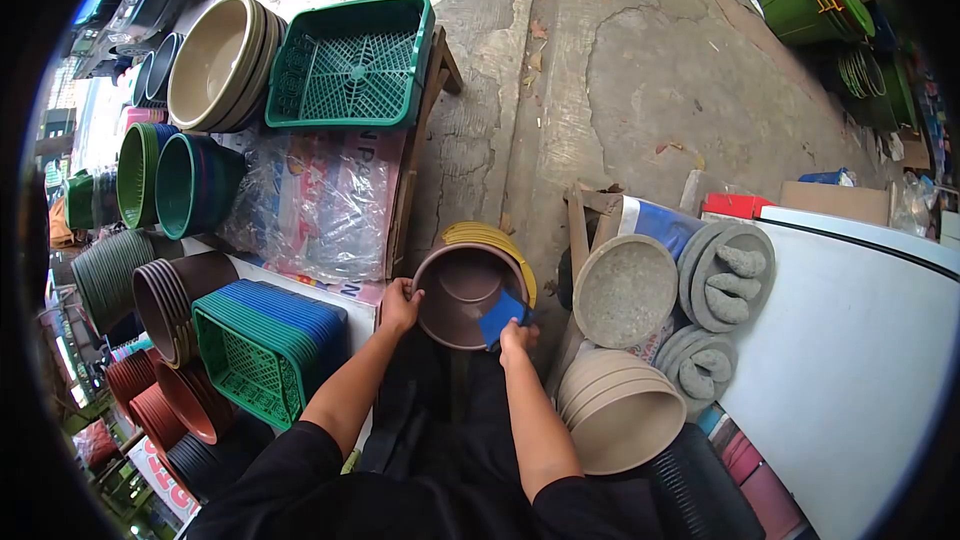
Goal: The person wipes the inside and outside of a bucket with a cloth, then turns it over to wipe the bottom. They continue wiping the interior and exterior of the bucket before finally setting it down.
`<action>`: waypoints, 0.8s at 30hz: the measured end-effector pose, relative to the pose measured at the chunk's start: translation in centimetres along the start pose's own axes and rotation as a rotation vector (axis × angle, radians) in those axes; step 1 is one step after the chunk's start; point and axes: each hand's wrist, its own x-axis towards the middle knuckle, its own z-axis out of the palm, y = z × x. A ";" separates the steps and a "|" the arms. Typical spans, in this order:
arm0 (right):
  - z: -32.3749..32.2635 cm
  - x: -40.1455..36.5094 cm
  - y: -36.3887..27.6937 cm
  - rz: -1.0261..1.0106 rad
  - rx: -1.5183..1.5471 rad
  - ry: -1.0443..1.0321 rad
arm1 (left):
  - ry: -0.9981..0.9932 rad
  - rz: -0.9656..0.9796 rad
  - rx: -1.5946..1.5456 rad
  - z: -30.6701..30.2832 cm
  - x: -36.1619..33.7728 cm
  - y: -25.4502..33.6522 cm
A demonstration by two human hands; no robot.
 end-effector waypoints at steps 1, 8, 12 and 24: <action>0.0 -0.1 0.1 0.101 0.086 -0.080 | -0.016 -0.071 -0.020 0.0 0.8 -0.4; 1.3 2.2 3.8 0.223 0.210 -0.219 | 0.046 0.044 0.199 -0.3 1.5 -0.1; 2.1 2.6 5.5 0.209 0.300 -0.173 | -0.001 -0.034 0.193 -1.0 1.0 1.3; -2.2 -1.2 4.8 -0.025 0.314 -0.350 | -0.081 -0.021 0.002 -3.8 -0.8 3.0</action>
